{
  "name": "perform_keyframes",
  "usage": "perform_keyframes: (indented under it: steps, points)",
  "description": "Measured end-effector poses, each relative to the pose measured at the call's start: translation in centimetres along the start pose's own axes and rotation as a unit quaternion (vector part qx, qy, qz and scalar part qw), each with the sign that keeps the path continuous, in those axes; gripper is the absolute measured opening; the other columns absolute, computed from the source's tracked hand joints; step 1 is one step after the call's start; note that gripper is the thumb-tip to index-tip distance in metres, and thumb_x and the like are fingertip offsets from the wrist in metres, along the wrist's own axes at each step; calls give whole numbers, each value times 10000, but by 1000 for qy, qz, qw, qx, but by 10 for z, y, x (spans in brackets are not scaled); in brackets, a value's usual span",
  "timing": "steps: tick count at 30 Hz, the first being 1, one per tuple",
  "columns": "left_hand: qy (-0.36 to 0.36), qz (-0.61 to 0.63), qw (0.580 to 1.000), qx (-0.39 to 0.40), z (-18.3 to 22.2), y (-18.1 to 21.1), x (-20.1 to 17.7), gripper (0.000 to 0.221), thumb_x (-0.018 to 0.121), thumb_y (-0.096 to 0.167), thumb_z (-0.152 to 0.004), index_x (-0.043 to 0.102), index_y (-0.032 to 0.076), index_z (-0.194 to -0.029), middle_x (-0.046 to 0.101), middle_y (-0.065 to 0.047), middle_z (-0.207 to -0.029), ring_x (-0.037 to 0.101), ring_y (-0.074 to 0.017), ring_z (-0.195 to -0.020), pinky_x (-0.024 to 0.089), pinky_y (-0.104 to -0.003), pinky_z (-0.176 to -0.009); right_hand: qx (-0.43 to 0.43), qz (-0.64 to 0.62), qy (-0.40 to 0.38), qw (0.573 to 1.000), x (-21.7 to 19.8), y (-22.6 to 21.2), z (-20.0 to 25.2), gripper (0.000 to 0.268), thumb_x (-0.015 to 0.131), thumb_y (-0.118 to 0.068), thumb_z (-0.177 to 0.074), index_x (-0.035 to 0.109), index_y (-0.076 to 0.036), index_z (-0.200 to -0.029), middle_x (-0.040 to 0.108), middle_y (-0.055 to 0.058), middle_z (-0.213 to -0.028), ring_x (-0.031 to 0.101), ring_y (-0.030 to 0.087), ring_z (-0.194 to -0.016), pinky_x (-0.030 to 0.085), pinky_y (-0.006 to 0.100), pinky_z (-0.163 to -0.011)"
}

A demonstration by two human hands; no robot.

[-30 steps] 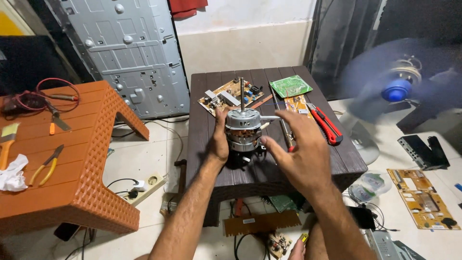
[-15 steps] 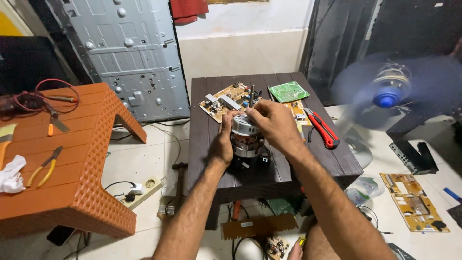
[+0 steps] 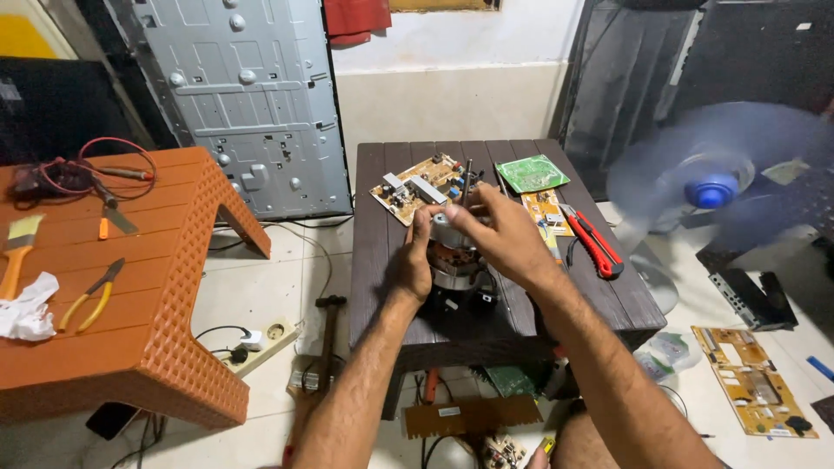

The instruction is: Assembling and inspecting a small electric motor on a repair bench, including using a screwdriver to secure components.

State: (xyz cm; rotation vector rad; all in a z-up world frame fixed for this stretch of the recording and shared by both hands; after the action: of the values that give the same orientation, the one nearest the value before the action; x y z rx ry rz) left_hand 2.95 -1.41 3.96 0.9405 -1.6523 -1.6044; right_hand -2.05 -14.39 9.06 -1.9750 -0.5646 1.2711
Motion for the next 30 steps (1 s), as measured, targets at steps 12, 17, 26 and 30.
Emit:
perform_keyframes:
  steps: [12,17,26,30]
  points:
    - [-48,0,999,13,7,13,11,742,268,806,-852,540,380,-1396,717,-211,-1167,686,-357,-1098,461,-437,-1035,-21,4,77,997,15,24,-2,518,864,-421,-683,682,-187,-1109,775,129,-945,751,346,-904,552,452,-753]
    - [-69,16,994,80,-16,-7,17,803,385,786,-872,547,187,-1381,688,-257,-1181,636,-388,-1161,445,-508,-1031,-11,-8,114,993,-8,26,-6,521,862,-406,-709,663,-197,-1143,764,104,-1006,733,313,-929,545,427,-771]
    - [-32,74,990,115,-32,-24,13,618,489,678,-949,672,161,-1232,699,-153,-1131,616,-225,-1083,502,-379,-954,11,-119,195,973,-48,23,-6,469,825,-385,-811,673,-77,-1131,719,142,-990,695,265,-891,561,388,-779]
    - [24,211,975,66,-37,-25,9,609,557,648,-902,694,117,-1168,726,-137,-963,681,-164,-865,580,-268,-714,95,-109,232,962,-79,112,-42,445,794,-537,-824,700,-146,-1013,670,37,-832,643,143,-757,528,326,-725]
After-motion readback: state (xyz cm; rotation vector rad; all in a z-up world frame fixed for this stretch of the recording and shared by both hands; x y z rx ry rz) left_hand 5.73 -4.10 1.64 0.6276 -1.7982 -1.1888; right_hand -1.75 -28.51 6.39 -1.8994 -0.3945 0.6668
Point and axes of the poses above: each hand's wrist, its own z-axis away from the middle knuckle, its own x-axis out of the palm, y = z × x, the point moved 7 cm from there along -z, towards the middle knuckle
